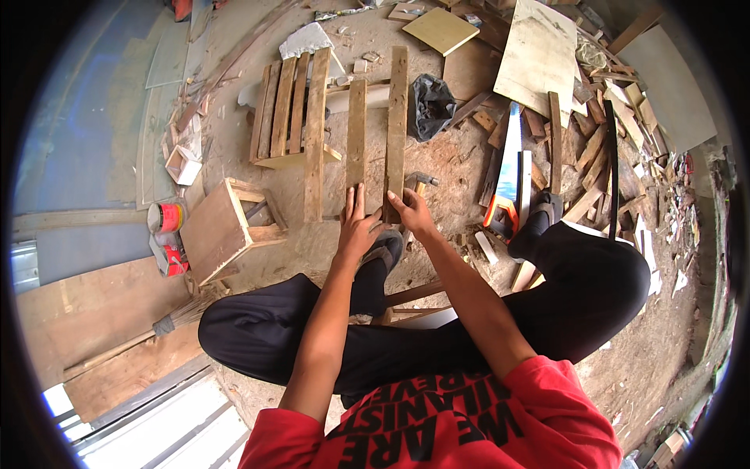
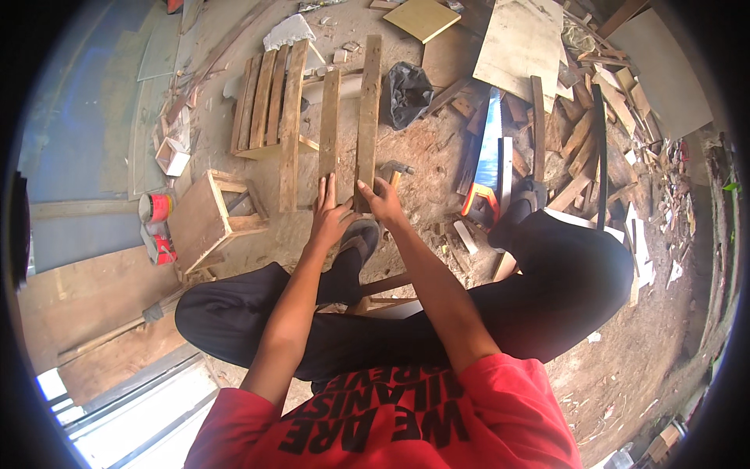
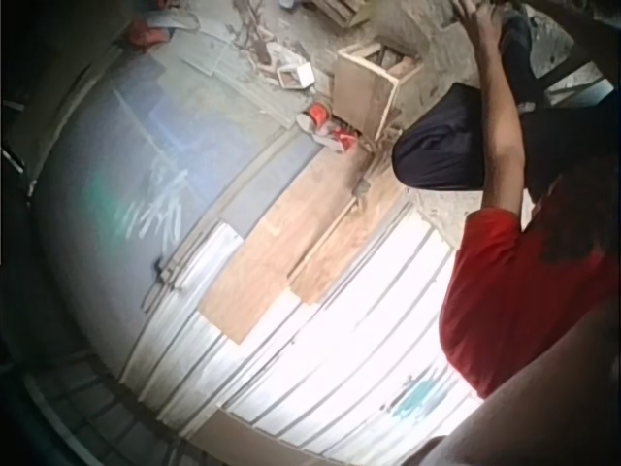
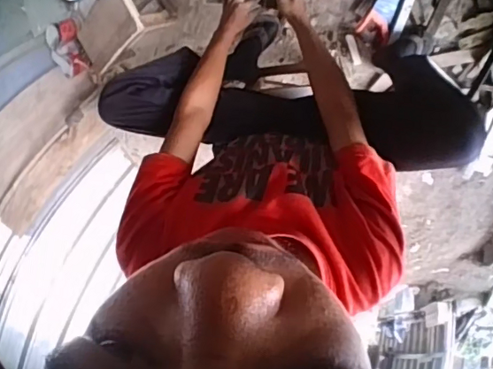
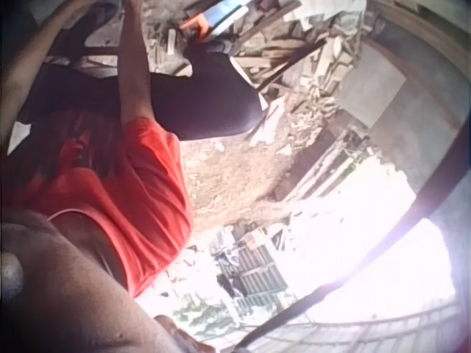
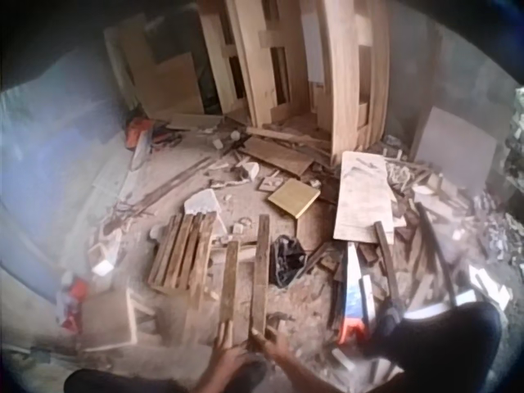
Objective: The person sits on the floor and uses a hammer to drive nails into wooden planks, assembling a small wooden structure. They then use a hand saw to cut a plank to size and continue hammering nails into the structure.
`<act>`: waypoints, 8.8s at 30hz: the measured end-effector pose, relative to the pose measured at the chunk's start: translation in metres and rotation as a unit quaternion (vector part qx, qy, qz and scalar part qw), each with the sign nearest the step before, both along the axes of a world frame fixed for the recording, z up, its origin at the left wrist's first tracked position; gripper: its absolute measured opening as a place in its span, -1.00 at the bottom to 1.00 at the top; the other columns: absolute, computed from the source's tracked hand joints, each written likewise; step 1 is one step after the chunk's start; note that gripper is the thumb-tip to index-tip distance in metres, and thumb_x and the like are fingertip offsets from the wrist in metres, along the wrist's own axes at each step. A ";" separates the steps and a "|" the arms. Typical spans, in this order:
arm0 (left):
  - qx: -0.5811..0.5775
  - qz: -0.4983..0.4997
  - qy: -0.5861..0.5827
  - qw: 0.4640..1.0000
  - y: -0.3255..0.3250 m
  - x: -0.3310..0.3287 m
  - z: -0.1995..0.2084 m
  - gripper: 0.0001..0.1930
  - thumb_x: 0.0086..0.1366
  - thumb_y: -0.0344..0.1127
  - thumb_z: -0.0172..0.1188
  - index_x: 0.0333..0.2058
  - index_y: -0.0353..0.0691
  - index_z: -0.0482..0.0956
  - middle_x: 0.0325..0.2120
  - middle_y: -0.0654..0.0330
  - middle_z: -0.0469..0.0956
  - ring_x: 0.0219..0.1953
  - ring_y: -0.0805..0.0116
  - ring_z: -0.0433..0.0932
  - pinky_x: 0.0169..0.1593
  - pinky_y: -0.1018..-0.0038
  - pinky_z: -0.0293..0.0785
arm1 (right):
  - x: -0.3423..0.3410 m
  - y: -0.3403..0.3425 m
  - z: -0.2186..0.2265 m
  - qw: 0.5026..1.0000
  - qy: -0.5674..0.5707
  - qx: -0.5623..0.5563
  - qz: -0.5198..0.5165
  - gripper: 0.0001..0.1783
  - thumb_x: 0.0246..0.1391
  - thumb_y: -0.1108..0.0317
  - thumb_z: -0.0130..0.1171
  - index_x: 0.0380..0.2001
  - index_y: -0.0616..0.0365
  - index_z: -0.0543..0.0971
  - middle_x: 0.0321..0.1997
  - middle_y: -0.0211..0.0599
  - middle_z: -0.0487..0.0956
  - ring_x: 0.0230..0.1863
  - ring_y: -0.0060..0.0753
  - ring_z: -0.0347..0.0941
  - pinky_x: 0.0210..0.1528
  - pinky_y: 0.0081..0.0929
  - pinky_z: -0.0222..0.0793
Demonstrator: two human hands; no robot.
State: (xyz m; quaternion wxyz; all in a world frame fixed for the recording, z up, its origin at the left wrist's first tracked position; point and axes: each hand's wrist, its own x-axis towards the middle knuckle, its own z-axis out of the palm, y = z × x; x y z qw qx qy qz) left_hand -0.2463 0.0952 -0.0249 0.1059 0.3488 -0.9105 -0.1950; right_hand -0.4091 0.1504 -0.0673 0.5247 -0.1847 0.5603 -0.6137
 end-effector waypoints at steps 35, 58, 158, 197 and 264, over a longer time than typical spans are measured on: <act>0.000 0.074 0.045 0.996 0.000 -0.008 -0.006 -0.70 -0.08 -0.16 0.55 -0.30 -0.01 0.81 0.46 0.17 0.02 0.48 0.01 -0.01 0.30 -0.01 0.19 | -0.021 -0.003 0.000 0.965 0.202 0.032 0.165 -0.37 0.06 0.07 0.46 -0.02 0.38 0.51 -0.18 -0.13 0.65 -0.18 -0.35 0.56 -0.09 -0.36 0.49; 0.013 0.070 0.091 0.993 -0.001 0.001 -0.011 -0.65 -0.16 -0.18 0.60 -0.34 -0.11 0.78 0.46 0.13 0.03 0.48 -0.03 -0.01 0.30 -0.08 0.12 | -0.003 0.009 0.008 0.979 0.136 0.030 0.151 -0.38 0.28 -0.02 0.20 0.09 0.36 0.43 -0.04 -0.11 0.61 -0.05 -0.37 0.52 0.01 -0.36 0.46; 0.066 0.038 0.112 0.991 -0.007 0.000 -0.003 -0.70 -0.06 -0.26 0.56 -0.34 -0.25 0.75 0.44 0.02 0.05 0.46 -0.14 0.01 0.39 0.03 0.11 | -0.044 0.002 0.009 0.970 0.125 0.023 0.208 -0.43 0.27 0.12 0.25 0.18 0.31 0.48 -0.02 -0.15 0.65 -0.02 -0.39 0.55 0.01 -0.40 0.45; 0.099 0.174 0.284 0.938 -0.030 -0.011 0.004 -0.75 0.22 -0.45 0.19 -0.12 -0.29 0.65 -0.02 0.02 0.58 0.12 0.02 0.49 0.23 0.20 0.35 | -0.037 0.009 0.007 0.943 0.180 0.062 0.274 -0.36 0.03 0.09 0.47 0.00 0.39 0.55 -0.14 -0.09 0.67 -0.11 -0.32 0.57 -0.04 -0.36 0.46; 0.049 0.219 0.091 0.970 -0.027 -0.040 -0.020 -0.25 0.30 0.19 0.17 0.35 -0.03 0.22 0.43 -0.01 0.00 0.44 -0.11 0.01 0.35 -0.16 0.06 | -0.062 0.106 -0.083 0.729 0.513 0.454 0.010 -0.41 0.02 0.12 0.28 0.04 0.28 0.45 0.16 0.06 0.46 0.22 0.12 0.39 0.22 0.00 0.35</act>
